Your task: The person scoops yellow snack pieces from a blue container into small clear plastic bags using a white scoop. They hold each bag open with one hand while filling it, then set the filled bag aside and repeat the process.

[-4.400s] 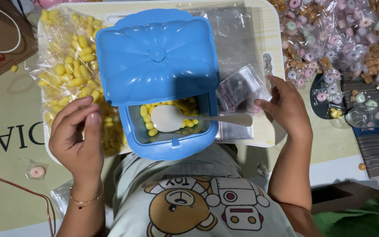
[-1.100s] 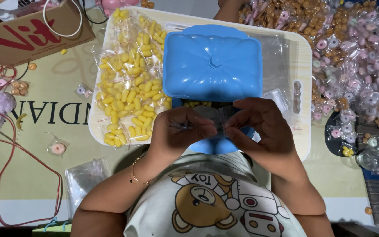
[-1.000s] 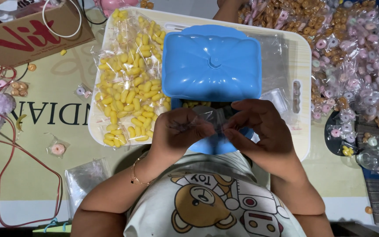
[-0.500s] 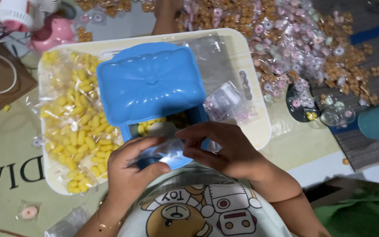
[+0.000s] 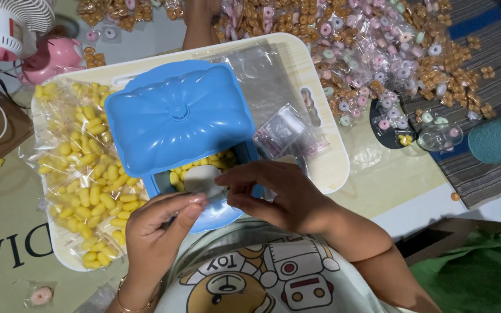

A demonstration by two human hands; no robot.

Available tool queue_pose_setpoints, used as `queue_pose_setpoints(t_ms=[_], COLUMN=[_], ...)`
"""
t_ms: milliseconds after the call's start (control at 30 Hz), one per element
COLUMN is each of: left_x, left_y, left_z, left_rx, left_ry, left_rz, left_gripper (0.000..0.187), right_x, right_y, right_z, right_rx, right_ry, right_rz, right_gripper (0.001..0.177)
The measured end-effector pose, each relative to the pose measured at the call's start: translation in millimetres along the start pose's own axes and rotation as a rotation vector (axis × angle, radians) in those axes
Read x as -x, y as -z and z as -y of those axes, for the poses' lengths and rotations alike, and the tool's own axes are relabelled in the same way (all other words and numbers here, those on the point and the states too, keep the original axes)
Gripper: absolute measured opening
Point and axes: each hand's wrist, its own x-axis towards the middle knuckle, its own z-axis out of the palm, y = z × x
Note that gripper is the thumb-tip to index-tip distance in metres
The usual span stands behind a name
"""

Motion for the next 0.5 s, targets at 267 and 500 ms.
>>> queue_pose_setpoints(t_ms=[267,500], left_x=[6,18], left_y=[7,30], left_z=[8,42], left_rx=[0.127,0.289], left_ry=[0.128,0.245], left_rz=[-0.121,-0.39], left_gripper=[0.016,0.02], right_x=[17,44], right_y=[9,48], right_z=[2,-30], right_rx=[0.08,0.414], right_ry=[-0.04,-0.068], right_rz=[-0.1,-0.559], right_gripper=[0.033,0.029])
